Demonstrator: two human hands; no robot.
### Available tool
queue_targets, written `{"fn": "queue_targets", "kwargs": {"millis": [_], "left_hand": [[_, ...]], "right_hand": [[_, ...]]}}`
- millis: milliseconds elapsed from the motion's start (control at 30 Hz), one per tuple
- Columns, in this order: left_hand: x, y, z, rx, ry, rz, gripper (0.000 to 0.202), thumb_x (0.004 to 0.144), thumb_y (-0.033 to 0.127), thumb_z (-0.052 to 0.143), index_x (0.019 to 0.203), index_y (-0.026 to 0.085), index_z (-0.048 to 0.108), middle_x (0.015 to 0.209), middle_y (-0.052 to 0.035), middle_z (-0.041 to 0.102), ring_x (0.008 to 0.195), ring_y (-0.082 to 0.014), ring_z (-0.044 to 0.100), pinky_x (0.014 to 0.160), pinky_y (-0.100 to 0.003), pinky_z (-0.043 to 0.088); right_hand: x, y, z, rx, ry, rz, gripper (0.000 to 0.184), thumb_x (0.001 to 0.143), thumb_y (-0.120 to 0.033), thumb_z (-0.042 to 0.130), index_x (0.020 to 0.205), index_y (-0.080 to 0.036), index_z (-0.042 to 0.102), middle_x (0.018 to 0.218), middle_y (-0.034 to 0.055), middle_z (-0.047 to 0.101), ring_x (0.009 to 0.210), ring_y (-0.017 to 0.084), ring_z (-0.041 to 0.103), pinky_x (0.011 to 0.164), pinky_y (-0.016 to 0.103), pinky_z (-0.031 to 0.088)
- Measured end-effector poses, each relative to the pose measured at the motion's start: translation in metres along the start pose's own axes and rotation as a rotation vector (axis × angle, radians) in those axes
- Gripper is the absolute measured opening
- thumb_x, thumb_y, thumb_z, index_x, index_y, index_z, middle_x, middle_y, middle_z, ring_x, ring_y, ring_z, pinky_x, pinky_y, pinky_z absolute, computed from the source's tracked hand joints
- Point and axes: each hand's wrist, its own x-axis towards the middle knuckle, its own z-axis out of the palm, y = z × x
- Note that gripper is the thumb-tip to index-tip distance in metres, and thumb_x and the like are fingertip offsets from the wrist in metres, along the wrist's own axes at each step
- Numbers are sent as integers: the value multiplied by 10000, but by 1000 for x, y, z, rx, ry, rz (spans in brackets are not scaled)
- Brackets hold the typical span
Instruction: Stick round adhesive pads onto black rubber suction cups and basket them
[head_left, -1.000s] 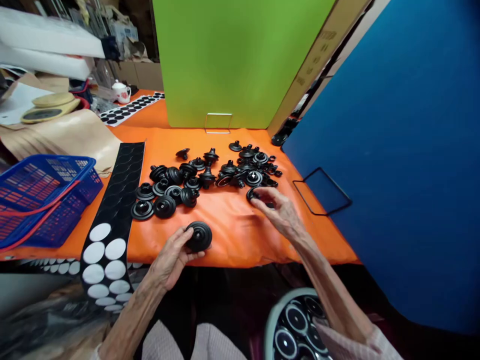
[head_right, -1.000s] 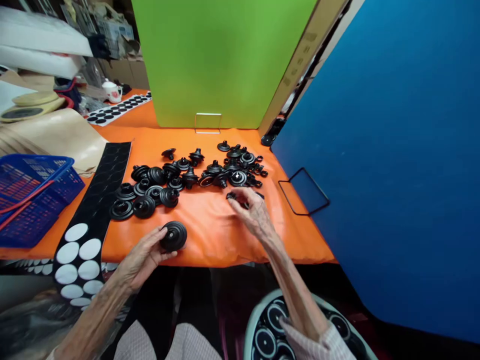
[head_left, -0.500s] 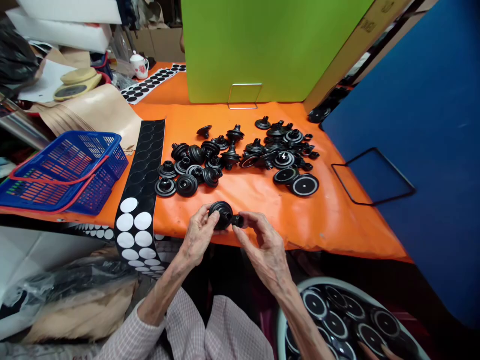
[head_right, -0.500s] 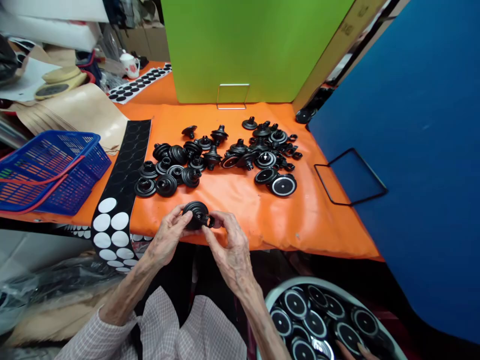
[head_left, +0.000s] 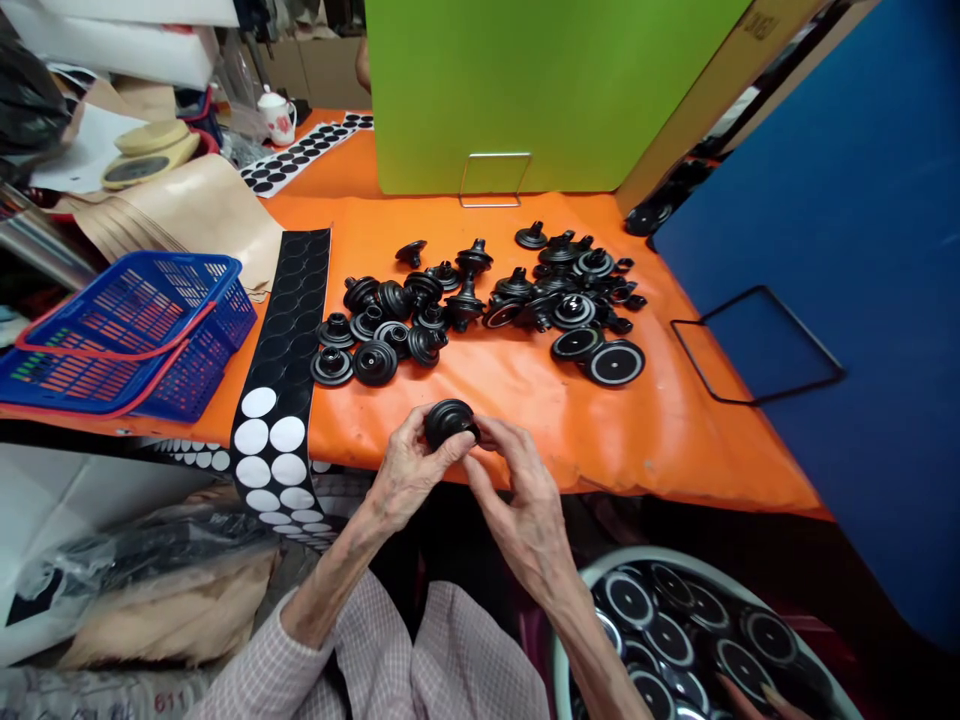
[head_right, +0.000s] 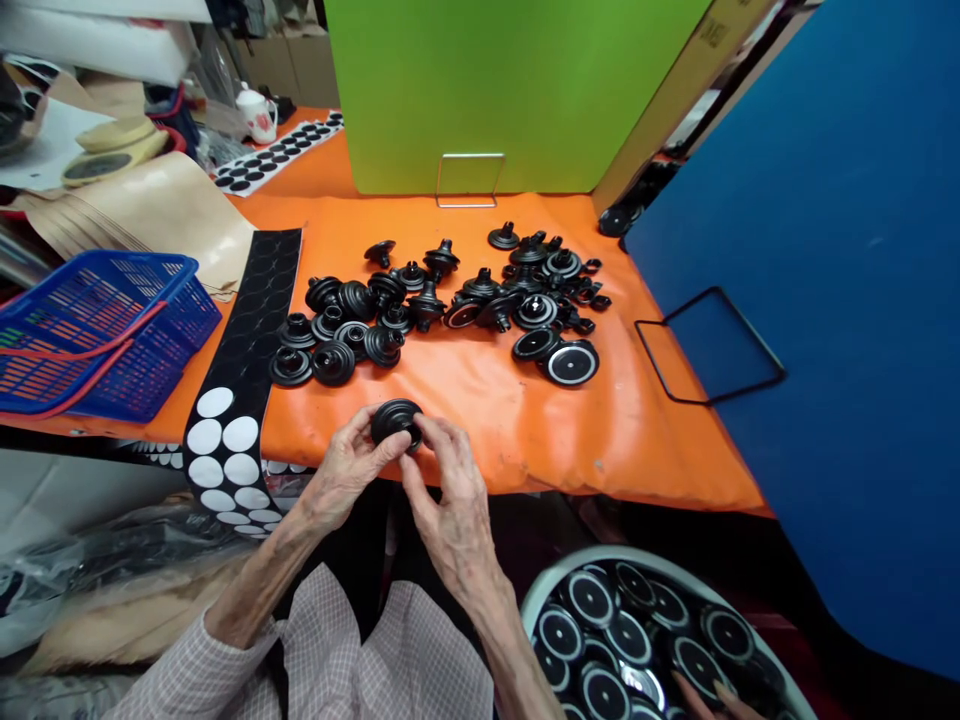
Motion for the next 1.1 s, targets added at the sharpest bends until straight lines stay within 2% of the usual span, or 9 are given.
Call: {"fn": "queue_targets", "kwargs": {"millis": [100, 167, 367, 600, 700, 800, 900, 1000, 1100], "left_hand": [[-2, 6, 0, -58, -70, -44, 432, 741, 333, 730, 1093, 131, 580, 1093, -91, 655, 1010, -207, 623, 850, -323, 544], [-3, 7, 0, -61, -119, -29, 437, 756, 321, 719, 1121, 131, 571, 1112, -96, 651, 1017, -210, 624, 845, -326, 553], [-7, 1, -3, 0, -124, 61, 363, 791, 285, 694, 1110, 145, 595, 1085, -72, 680, 1011, -178, 643, 918, -282, 517], [5, 7, 1, 3, -60, -59, 421, 748, 415, 719, 1051, 133, 644, 1045, -93, 683, 918, -202, 653, 732, -282, 578], [37, 15, 8, 56, -1, -60, 448, 723, 477, 718, 1003, 130, 667, 1026, -94, 675, 870, -201, 645, 630, -266, 578], [71, 27, 16, 166, 59, 43, 444, 724, 447, 717, 1036, 138, 651, 966, -88, 675, 841, -210, 648, 630, -282, 569], [86, 38, 24, 466, 145, 170, 462, 717, 359, 725, 1121, 158, 628, 893, -88, 681, 892, -261, 653, 820, -374, 533], [86, 41, 42, 771, 243, 340, 401, 737, 288, 684, 1120, 179, 639, 968, -116, 679, 1024, -314, 607, 995, -439, 411], [90, 33, 76, 867, 35, 393, 293, 782, 246, 605, 1059, 175, 665, 1068, -152, 667, 1043, -322, 591, 1024, -438, 362]], "right_hand": [[3, -1, -4, 205, -24, 275, 406, 894, -438, 537, 1241, -227, 543, 1214, 93, 617, 1100, 218, 608, 947, 407, 509], [6, -1, -4, 324, -78, 366, 417, 871, -487, 557, 1190, -219, 572, 1155, 82, 653, 1073, 219, 617, 935, 398, 510], [3, 3, 6, 294, -20, 348, 335, 844, -491, 594, 1033, -216, 567, 989, 58, 651, 916, 198, 615, 856, 362, 519], [2, 3, 11, 160, -20, 317, 403, 921, -526, 418, 1131, -225, 585, 1076, 88, 675, 954, 231, 648, 854, 414, 540], [19, 11, -11, 46, 51, 263, 427, 898, -517, 451, 1153, -208, 597, 1101, 108, 677, 939, 246, 665, 818, 424, 556], [50, 33, -54, -117, 222, 221, 328, 868, -434, 507, 1038, -180, 626, 1039, 110, 676, 886, 235, 645, 811, 411, 534], [91, 63, -103, -281, 376, 227, 260, 881, -316, 470, 1001, -159, 640, 1064, 124, 653, 970, 246, 607, 898, 441, 474], [130, 94, -137, -338, 373, 298, 208, 903, -248, 489, 977, -150, 657, 1084, 118, 647, 1052, 242, 585, 967, 458, 434], [155, 121, -147, -332, 288, 381, 215, 921, -309, 560, 1059, -160, 630, 1115, 77, 637, 1017, 204, 608, 902, 427, 498]]}}
